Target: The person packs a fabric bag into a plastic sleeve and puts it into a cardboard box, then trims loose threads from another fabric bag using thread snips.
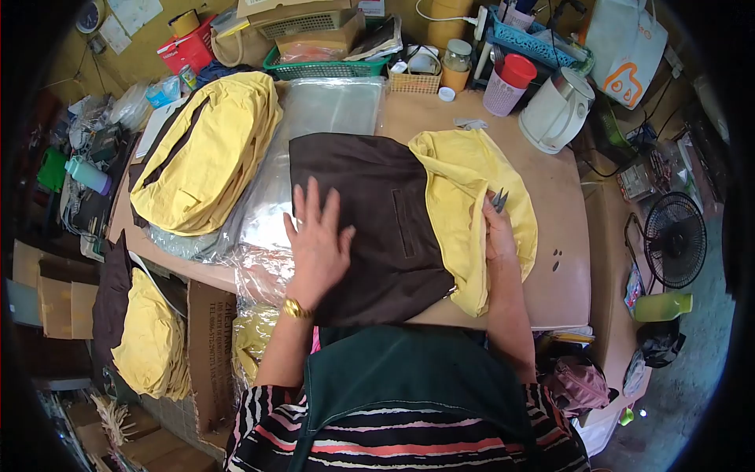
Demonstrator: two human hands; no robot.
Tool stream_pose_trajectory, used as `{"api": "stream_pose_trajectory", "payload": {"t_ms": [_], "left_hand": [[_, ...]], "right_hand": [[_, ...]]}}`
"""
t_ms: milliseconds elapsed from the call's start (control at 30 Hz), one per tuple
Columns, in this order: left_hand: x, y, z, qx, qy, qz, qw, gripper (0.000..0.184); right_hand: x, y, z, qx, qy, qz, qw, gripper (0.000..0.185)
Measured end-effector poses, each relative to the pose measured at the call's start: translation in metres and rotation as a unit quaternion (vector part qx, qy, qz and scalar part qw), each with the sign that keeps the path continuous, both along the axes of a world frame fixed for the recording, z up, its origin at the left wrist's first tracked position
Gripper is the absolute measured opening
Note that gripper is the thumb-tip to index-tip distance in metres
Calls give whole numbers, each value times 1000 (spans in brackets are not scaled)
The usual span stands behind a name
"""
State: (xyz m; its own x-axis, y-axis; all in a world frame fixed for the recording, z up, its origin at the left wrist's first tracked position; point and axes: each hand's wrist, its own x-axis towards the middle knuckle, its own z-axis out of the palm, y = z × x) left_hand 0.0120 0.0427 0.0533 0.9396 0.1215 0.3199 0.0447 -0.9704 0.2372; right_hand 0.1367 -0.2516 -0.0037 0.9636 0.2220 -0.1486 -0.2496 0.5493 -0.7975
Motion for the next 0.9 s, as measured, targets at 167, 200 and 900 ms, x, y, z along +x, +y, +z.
{"api": "stream_pose_trajectory", "payload": {"t_ms": [167,200,900], "left_hand": [[60,61,-9,-121,1,91,989,74],[69,67,-5,-57,18,116,991,77],[36,-28,80,-685,43,-272,674,41]], "right_hand": [[0,1,-12,-72,-48,11,996,43],[1,1,-12,-81,-48,10,996,44],[6,88,125,-195,-346,224,890,30]]}}
